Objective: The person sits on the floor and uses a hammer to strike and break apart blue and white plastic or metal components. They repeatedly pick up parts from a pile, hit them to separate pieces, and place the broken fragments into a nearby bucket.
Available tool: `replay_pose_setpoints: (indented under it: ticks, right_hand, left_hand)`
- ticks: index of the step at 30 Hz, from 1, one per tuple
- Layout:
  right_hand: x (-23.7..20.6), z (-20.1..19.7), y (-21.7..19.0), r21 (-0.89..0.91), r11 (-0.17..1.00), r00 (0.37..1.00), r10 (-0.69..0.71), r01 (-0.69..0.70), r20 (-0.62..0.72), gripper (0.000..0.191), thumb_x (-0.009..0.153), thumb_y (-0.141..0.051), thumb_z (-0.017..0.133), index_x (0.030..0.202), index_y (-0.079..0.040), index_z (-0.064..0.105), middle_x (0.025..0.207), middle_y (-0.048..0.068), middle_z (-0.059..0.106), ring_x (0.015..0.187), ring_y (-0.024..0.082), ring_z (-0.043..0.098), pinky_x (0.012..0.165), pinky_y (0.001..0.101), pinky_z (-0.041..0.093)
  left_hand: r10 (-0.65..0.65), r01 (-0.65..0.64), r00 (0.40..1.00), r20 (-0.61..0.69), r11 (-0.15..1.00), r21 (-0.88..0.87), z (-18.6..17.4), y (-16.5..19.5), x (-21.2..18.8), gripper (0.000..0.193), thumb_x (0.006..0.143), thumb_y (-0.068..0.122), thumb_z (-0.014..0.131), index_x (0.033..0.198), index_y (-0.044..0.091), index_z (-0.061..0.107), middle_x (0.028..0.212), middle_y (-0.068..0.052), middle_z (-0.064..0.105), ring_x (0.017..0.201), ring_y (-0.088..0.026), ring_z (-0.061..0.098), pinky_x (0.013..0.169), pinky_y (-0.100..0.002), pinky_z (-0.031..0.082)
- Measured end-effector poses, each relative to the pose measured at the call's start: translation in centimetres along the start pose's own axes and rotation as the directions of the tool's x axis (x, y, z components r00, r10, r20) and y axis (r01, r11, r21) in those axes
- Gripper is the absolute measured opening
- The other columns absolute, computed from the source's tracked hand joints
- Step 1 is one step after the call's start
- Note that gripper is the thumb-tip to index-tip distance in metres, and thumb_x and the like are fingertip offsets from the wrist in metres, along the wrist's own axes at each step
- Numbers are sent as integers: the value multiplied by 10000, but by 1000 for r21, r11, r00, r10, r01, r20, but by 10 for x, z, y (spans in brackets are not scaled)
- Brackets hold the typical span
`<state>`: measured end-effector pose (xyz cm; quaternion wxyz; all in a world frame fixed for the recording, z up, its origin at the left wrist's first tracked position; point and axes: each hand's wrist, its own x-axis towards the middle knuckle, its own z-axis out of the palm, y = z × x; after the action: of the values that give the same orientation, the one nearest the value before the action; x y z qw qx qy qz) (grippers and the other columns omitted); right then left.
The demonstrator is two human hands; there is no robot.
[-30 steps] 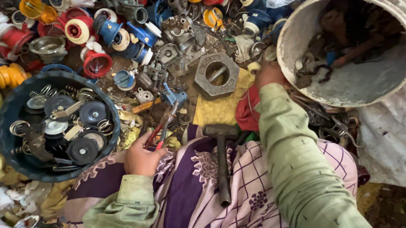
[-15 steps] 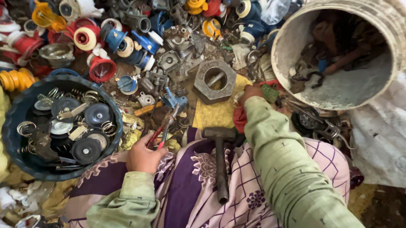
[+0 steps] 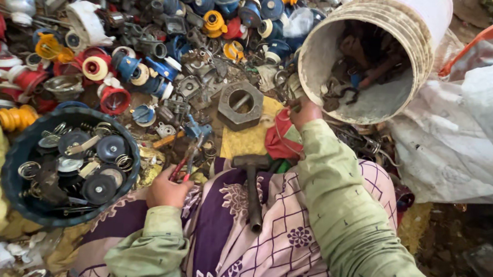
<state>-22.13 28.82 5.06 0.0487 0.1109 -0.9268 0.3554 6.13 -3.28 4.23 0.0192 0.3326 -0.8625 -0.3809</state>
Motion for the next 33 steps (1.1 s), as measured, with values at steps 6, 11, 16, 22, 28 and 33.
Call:
replay_pose_setpoints:
  ticks: [6, 11, 16, 22, 28, 33]
  right_hand:
    - [17, 16, 12, -114, 991, 997, 58, -63, -53, 219, 815, -192, 804, 1006, -87, 786, 890, 169, 757, 809, 314, 734, 768, 419, 574]
    - [29, 43, 39, -353, 928, 990, 140, -120, 31, 209, 889, -209, 708, 1062, -118, 781, 1009, 213, 740, 949, 379, 707, 858, 485, 546]
    - [34, 75, 43, -529, 837, 955, 255, -141, 148, 248, 963, -282, 610, 1064, -137, 783, 1108, 202, 727, 1035, 388, 696, 918, 517, 525]
    - [36, 71, 35, -611, 789, 978, 173, -67, 116, 217, 908, -304, 677, 1016, -140, 769, 1047, 174, 745, 977, 379, 714, 885, 548, 534]
    - [31, 72, 8, -331, 931, 961, -67, 157, 269, 207, 863, -276, 712, 1014, -140, 747, 1036, 165, 753, 995, 380, 727, 904, 486, 579]
    - [2, 90, -7, -513, 853, 880, 163, 102, 446, 290, 906, -260, 655, 1158, -122, 695, 1038, 226, 713, 959, 437, 695, 843, 536, 541]
  left_hand:
    - [-33, 33, 999, -12, 999, 14, -5, 10, -1, 607, 600, 337, 877, 1178, 195, 757, 954, -99, 776, 887, -336, 737, 795, -443, 558]
    - [-36, 36, 999, 5, 999, 5, -4, 10, 6, 607, 604, 331, 876, 1182, 189, 755, 963, -92, 780, 903, -326, 737, 814, -436, 558]
    - [-41, 42, 999, 30, 999, -27, -3, 7, 11, 565, 609, 328, 859, 1143, 174, 759, 980, -68, 783, 903, -298, 745, 806, -426, 563]
    - [6, -6, 1000, 30, 1000, 1, -2, 7, 14, 558, 614, 328, 856, 1138, 164, 756, 986, -67, 787, 910, -297, 742, 807, -419, 563]
    - [-10, 11, 999, 44, 1000, -18, -1, 4, 14, 604, 604, 332, 863, 1172, 167, 743, 974, -89, 782, 906, -301, 742, 814, -424, 563]
    - [41, -41, 999, 16, 999, -12, -3, 5, 14, 592, 593, 338, 872, 1147, 165, 754, 998, -97, 774, 929, -314, 730, 819, -433, 562]
